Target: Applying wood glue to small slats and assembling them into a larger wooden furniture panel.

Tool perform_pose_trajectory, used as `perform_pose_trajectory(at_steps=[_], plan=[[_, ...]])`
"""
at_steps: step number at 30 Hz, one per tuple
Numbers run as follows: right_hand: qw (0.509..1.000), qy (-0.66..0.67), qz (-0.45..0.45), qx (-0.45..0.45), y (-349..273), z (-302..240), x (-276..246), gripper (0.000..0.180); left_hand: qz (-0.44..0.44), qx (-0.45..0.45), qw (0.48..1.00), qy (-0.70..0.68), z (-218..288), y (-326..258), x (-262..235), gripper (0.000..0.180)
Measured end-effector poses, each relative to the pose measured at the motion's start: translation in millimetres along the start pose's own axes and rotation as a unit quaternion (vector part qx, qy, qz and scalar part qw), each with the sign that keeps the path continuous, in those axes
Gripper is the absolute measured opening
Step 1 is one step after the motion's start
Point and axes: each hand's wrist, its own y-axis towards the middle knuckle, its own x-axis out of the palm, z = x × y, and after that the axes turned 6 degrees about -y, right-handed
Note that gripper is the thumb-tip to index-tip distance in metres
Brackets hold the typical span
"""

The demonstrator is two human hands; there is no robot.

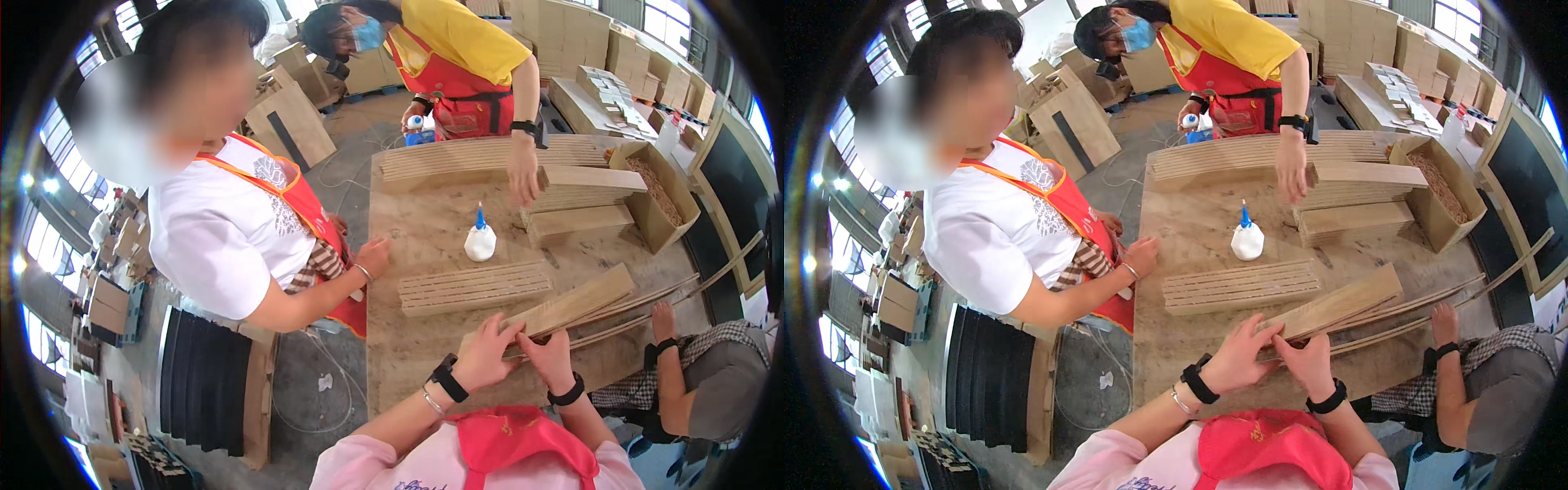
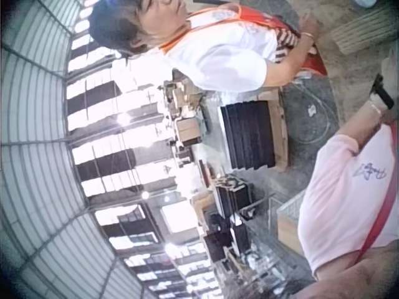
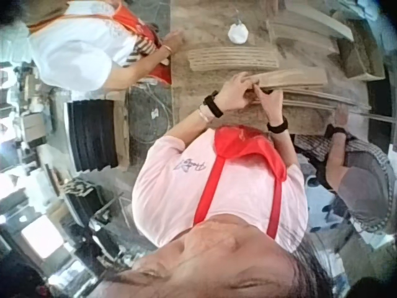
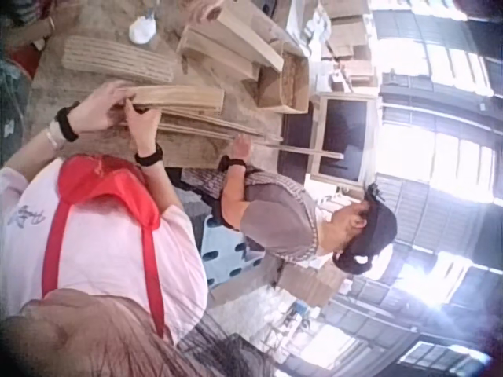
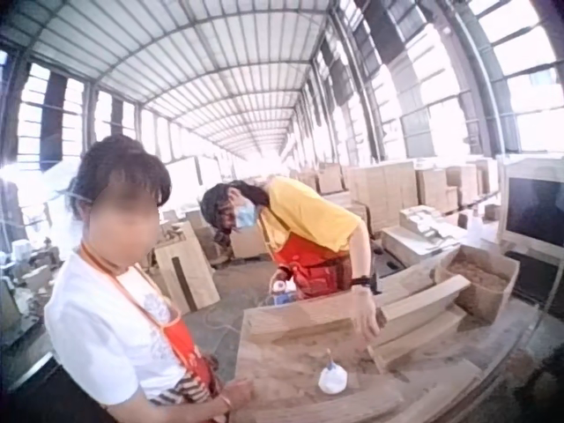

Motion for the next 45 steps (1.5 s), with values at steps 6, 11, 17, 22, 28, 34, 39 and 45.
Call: perform_pose_trajectory(at_steps=[6, 11, 17, 22, 28, 34, 39, 45], plan=[[0.984, -0.108, -0.129, -0.049, -4, -37, -7, 0.031, -0.189, -0.047, 0.973, -0.123, -10, -1, -45, 0.078], [0.960, -0.134, -0.231, -0.084, 9, -64, 7, 0.050, -0.157, -0.100, 0.973, -0.137, -15, -11, -59, 0.080], [0.976, -0.051, -0.184, -0.105, 15, -49, 6, 0.060, -0.061, -0.198, 0.933, -0.293, -7, -14, -86, 0.080], [0.982, -0.152, -0.055, -0.094, 9, 0, -38, 0.049, 0.049, -0.145, 0.933, -0.325, -31, -24, -92, 0.062], [0.959, -0.241, 0.039, -0.140, -20, 49, -58, 0.035, 0.176, -0.102, 0.904, -0.377, -36, -11, -60, 0.055], [0.903, -0.322, 0.108, -0.264, -13, 96, -44, 0.031, 0.262, -0.169, 0.883, -0.350, -58, -7, -25, 0.050], [0.892, -0.364, 0.098, -0.250, -14, 108, -40, 0.034, 0.277, -0.216, 0.858, -0.374, -51, -2, -18, 0.044], [0.891, -0.357, 0.102, -0.261, -11, 119, -43, 0.034, 0.291, -0.219, 0.862, -0.353, -41, 4, -13, 0.040]])
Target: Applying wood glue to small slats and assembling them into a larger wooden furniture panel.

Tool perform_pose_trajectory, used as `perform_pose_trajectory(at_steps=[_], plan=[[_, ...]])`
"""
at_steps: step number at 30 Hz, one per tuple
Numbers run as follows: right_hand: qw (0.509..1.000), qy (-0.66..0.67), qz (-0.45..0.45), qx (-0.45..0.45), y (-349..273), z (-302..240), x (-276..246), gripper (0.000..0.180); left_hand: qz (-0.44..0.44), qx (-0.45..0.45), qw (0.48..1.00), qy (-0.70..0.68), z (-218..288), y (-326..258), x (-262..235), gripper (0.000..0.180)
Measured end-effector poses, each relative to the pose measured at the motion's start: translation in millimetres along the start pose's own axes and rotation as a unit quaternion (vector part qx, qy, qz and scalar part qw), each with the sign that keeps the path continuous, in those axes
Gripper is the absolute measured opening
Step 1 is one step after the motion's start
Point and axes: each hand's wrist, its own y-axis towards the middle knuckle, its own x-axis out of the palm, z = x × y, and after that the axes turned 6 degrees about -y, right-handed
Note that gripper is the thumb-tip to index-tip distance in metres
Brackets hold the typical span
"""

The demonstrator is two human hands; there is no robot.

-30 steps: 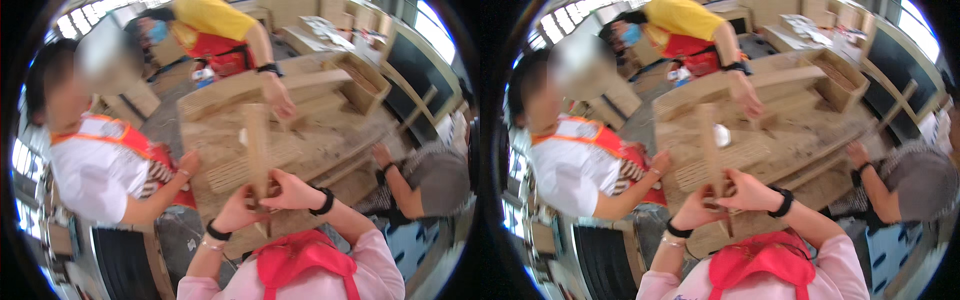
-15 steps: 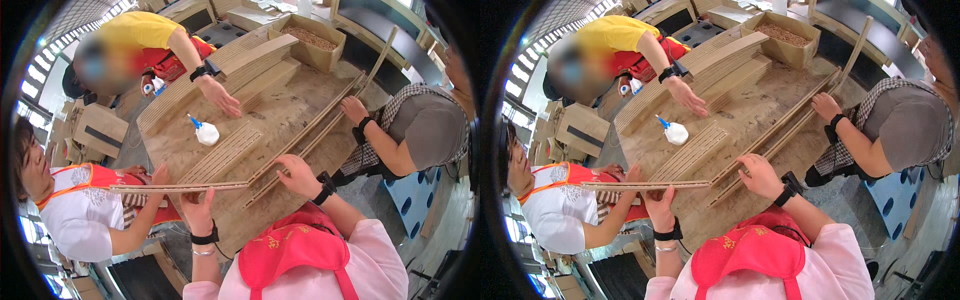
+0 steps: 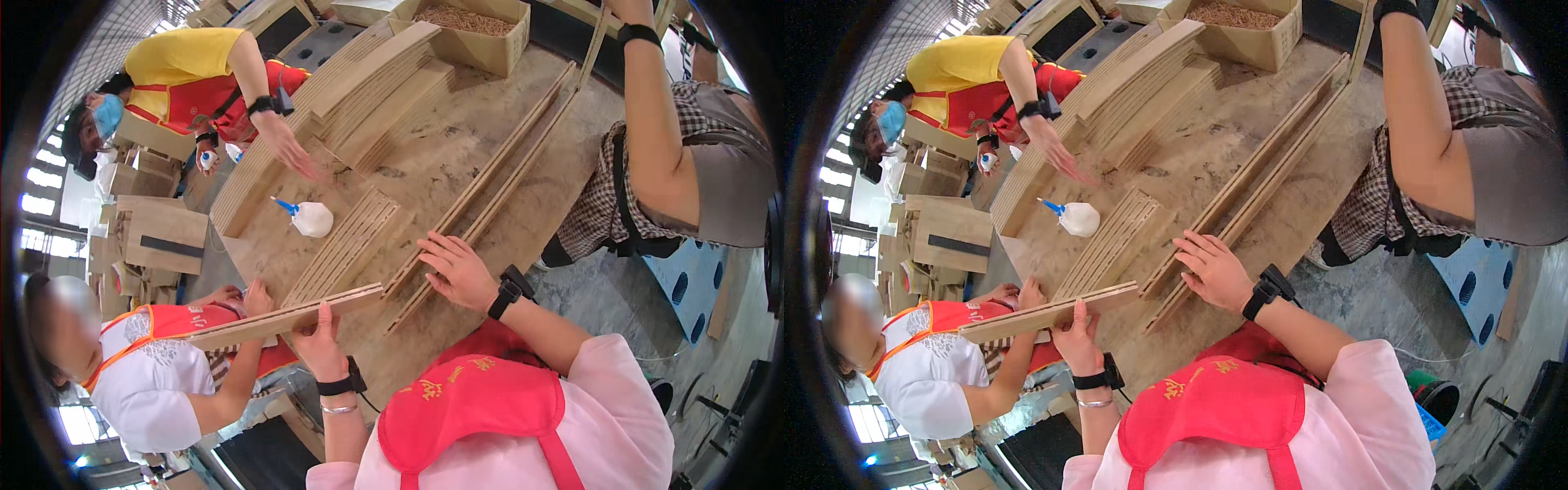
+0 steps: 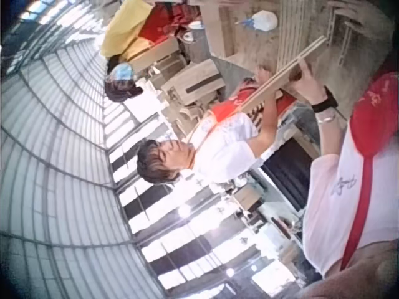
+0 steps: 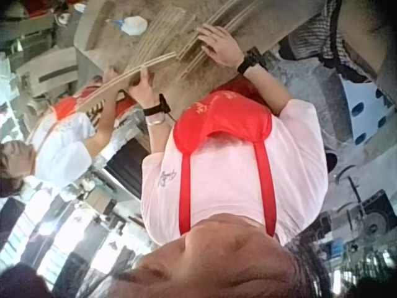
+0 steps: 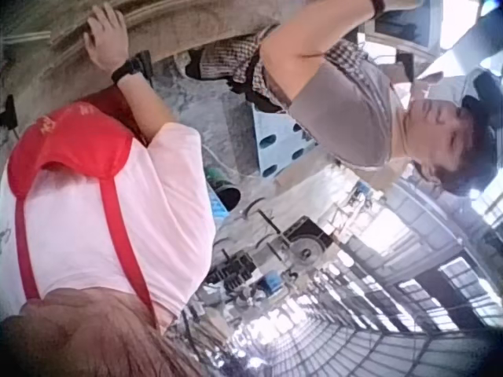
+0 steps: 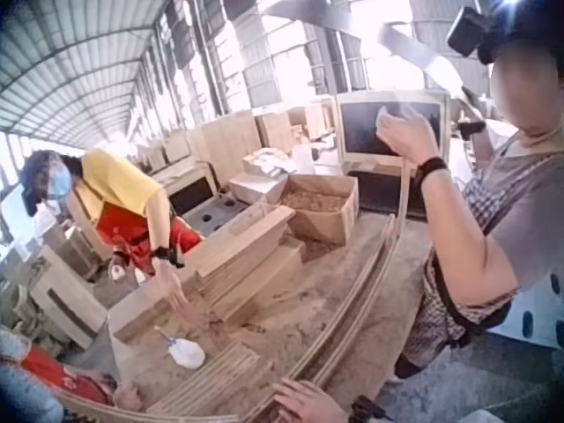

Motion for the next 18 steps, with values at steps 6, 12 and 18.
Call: perform_pose_trajectory(at_steps=[6, 12, 18], plan=[[1.000, 0.012, -0.001, 0.007, -2, 8, 3, 0.034, 0.003, 0.043, 0.998, 0.036, 0, -5, 21, 0.044], [0.999, 0.028, 0.020, -0.009, -5, 5, 11, 0.038, -0.026, 0.132, 0.989, 0.062, -5, -4, 14, 0.053], [0.999, 0.027, 0.026, -0.006, -7, 5, 13, 0.037, 0.015, 0.100, 0.990, 0.102, 0, -16, -7, 0.057]])
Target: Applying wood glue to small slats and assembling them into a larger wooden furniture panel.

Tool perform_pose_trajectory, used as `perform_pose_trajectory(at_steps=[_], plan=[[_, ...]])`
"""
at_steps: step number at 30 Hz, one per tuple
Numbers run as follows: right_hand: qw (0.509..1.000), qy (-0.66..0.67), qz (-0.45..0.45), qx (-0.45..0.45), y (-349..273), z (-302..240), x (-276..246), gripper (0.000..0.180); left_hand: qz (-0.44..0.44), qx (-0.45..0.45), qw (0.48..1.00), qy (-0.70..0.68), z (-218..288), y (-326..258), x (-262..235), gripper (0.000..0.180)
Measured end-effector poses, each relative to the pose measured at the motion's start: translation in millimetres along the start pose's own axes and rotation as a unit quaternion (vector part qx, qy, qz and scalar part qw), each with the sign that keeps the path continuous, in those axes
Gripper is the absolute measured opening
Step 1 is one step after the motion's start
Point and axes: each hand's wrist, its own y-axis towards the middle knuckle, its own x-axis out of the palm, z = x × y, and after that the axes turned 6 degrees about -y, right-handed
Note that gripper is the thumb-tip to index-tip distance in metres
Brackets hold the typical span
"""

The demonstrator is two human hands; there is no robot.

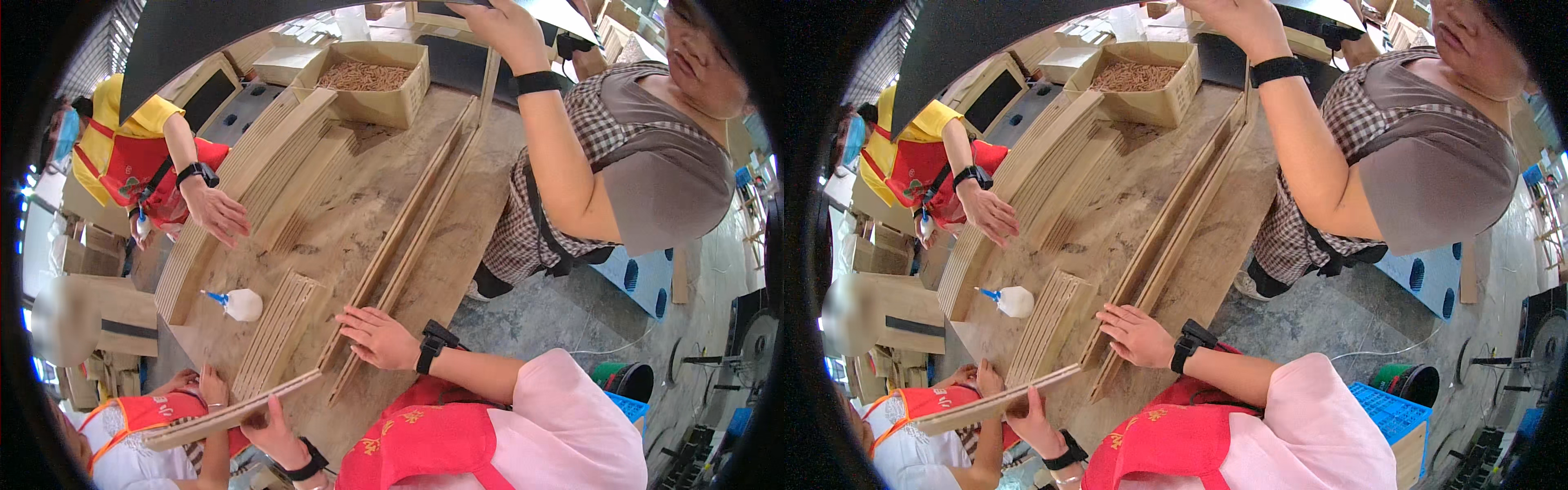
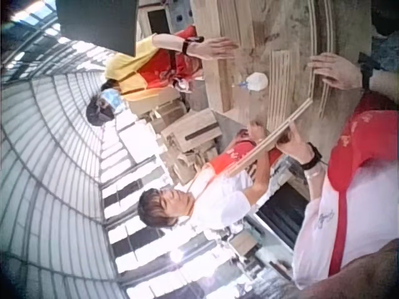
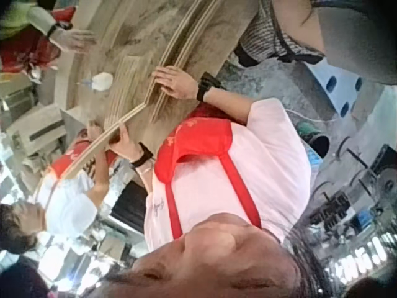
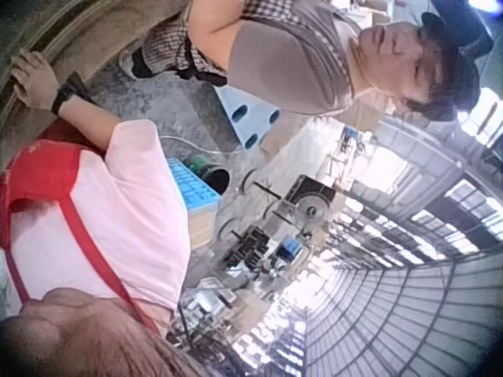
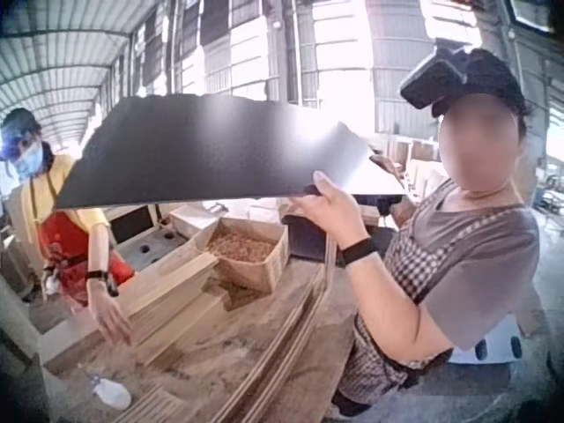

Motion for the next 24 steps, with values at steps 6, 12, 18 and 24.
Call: perform_pose_trajectory(at_steps=[6, 12, 18, 24], plan=[[0.999, -0.013, 0.017, -0.028, 5, 9, -9, 0.037, 0.002, -0.003, 1.000, 0.014, -2, -29, -21, 0.059], [0.999, -0.015, -0.038, -0.001, 6, 4, -16, 0.038, 0.049, -0.048, 0.997, -0.026, -13, -46, -27, 0.058], [0.999, -0.017, -0.035, -0.004, 2, 2, -9, 0.039, 0.065, -0.073, 0.991, -0.094, -11, -49, -26, 0.058], [0.999, -0.021, -0.027, -0.004, 2, 1, -12, 0.039, 0.074, 0.042, 0.990, 0.111, -3, -57, 2, 0.067]])
